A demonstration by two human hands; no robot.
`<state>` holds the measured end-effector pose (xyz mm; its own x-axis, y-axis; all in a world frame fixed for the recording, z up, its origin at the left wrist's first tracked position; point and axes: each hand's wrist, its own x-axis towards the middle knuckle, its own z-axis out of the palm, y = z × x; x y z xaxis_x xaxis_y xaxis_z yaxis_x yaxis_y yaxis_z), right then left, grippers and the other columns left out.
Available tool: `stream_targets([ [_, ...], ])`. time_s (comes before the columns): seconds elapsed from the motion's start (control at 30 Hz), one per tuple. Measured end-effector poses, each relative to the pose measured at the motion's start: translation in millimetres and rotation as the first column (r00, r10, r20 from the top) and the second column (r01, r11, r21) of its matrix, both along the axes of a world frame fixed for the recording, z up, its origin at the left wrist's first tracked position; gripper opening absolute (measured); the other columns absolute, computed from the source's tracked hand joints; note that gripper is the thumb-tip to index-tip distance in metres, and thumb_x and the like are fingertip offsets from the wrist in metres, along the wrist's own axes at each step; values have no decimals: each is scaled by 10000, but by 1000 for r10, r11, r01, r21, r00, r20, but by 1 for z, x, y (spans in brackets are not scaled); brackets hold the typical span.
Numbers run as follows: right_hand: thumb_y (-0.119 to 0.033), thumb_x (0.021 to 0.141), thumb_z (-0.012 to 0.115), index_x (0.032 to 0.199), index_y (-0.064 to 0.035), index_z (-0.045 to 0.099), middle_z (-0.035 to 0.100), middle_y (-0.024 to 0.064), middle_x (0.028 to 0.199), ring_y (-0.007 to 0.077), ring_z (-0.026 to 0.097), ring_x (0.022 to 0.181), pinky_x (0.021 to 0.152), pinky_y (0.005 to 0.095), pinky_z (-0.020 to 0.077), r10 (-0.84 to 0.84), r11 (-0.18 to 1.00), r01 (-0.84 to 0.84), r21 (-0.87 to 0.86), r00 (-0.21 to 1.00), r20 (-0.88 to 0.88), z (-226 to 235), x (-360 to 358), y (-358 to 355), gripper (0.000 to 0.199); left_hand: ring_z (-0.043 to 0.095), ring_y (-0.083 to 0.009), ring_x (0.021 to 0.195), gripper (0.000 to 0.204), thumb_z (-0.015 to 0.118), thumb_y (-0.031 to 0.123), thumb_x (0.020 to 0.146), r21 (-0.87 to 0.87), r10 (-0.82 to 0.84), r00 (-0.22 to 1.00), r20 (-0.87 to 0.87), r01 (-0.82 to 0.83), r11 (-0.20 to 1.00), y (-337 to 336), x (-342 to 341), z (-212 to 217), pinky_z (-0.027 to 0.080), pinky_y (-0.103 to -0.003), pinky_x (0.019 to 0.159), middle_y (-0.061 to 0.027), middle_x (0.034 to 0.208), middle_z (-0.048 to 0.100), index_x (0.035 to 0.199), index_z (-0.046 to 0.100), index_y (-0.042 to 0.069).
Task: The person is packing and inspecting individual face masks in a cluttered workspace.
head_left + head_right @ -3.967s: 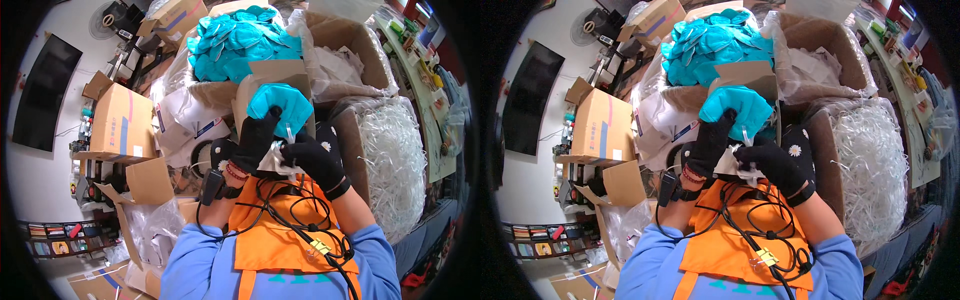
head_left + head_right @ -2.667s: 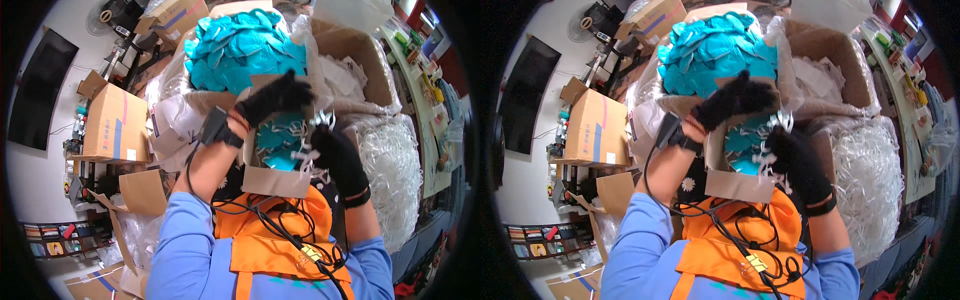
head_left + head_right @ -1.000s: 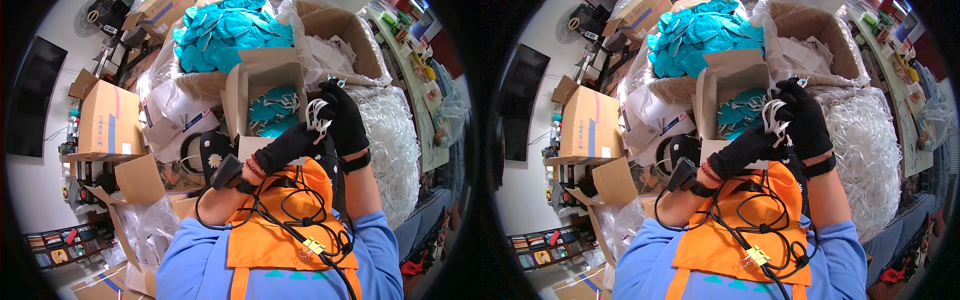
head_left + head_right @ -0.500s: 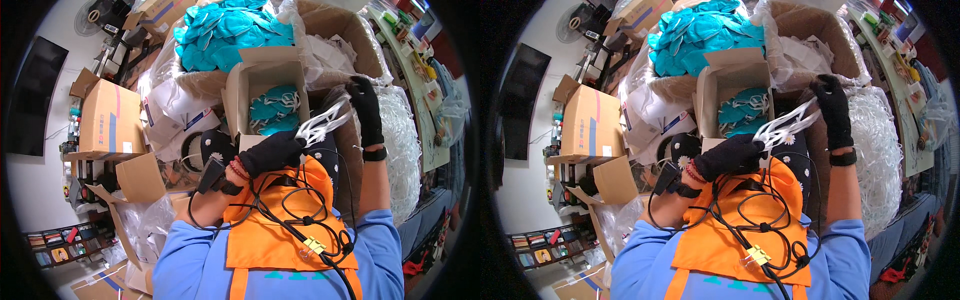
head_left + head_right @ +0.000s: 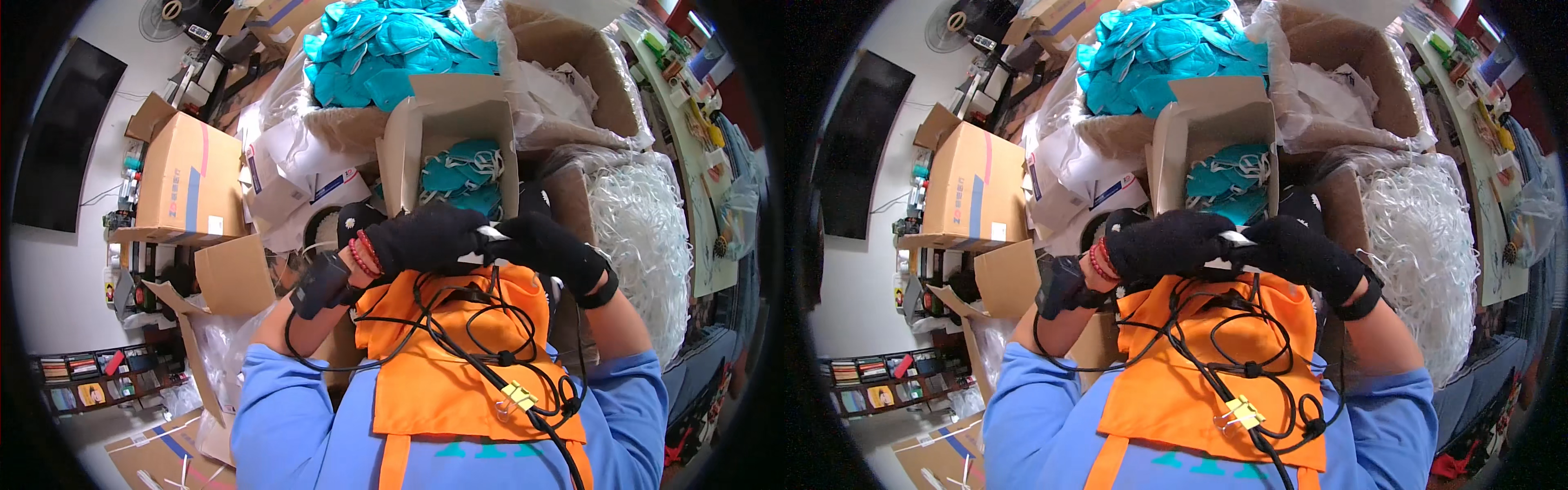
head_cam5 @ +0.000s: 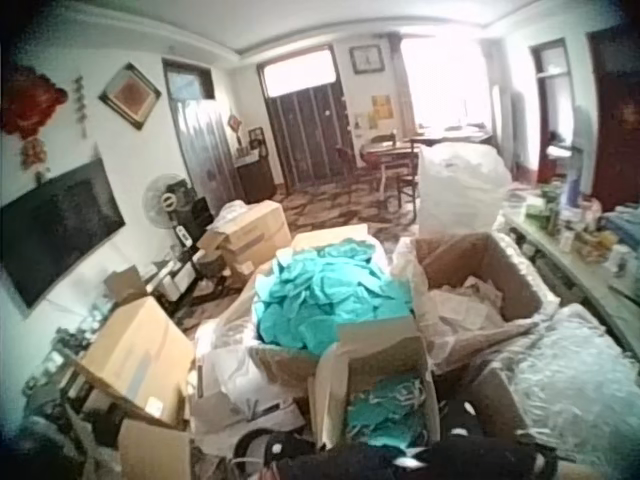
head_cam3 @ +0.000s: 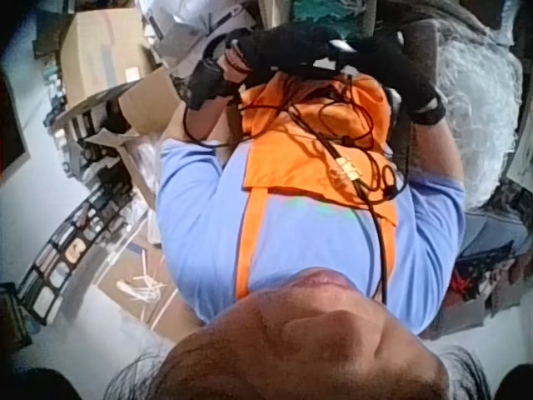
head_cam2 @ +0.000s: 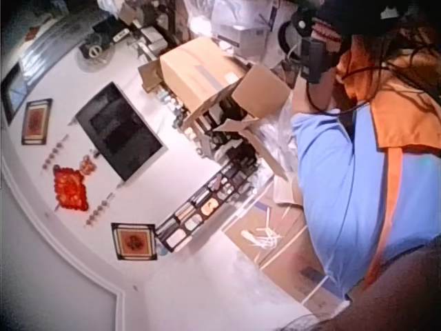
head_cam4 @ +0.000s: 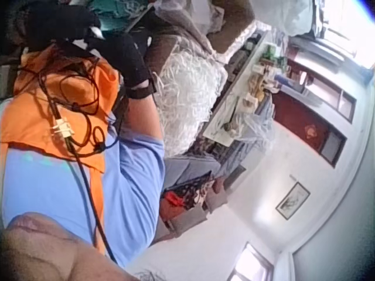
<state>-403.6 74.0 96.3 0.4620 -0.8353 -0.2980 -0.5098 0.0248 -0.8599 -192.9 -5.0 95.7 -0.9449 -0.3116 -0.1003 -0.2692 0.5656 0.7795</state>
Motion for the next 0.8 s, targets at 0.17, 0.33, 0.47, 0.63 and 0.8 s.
stream_targets([
  [0.17, -206, 870, 594, 996, -34, 648, 662, 125, 937, 214, 632, 811, 740, 280, 472, 13, 962, -9, -272, 1000, 12, -9, 2, 16, 220, 600, -237, 877, 283, 524, 229, 902, 424, 58, 993, 99, -95, 901, 19, 6, 1, 476, -337, 782, -155, 981, 622, 1078, 555, 9],
  [0.33, -250, 870, 596, 960, 6, 628, 632, 64, 838, 159, 594, 731, 748, 284, 473, -378, 924, 349, 156, 775, 507, 48, 37, 47, 273, 574, -166, 721, 263, 544, 155, 889, 135, 61, 816, -575, 21, 991, 50, 6, -7, 478, -293, 659, -87, 836, 611, 1114, 544, 20],
  [0.47, -422, 828, 565, 727, 17, 604, 583, 78, 603, 190, 577, 571, 588, 304, 480, -49, 948, 225, -227, 805, 591, 75, 45, 69, 452, 605, -286, 713, 265, 605, 126, 804, 736, 46, 983, -177, 101, 669, 73, 27, 26, 488, -347, 638, -121, 831, 622, 1050, 565, 40],
  [0.63, -339, 828, 537, 672, -10, 577, 547, 65, 571, 183, 541, 537, 547, 305, 444, 0, 943, 160, -290, 876, 483, 96, 46, 81, 366, 610, -297, 726, 241, 602, 147, 804, 582, -71, 979, -193, 172, 795, 85, 56, 33, 491, -354, 639, -126, 832, 625, 1019, 573, 42],
  [0.8, -255, 827, 508, 618, -36, 549, 510, 52, 540, 175, 506, 503, 506, 306, 408, -31, 871, 152, -467, 966, 256, 115, 26, 80, 306, 616, -309, 739, 222, 598, 168, 804, 349, -133, 979, -155, 180, 920, 91, 70, 36, 494, -361, 639, -132, 832, 628, 987, 580, 44],
])
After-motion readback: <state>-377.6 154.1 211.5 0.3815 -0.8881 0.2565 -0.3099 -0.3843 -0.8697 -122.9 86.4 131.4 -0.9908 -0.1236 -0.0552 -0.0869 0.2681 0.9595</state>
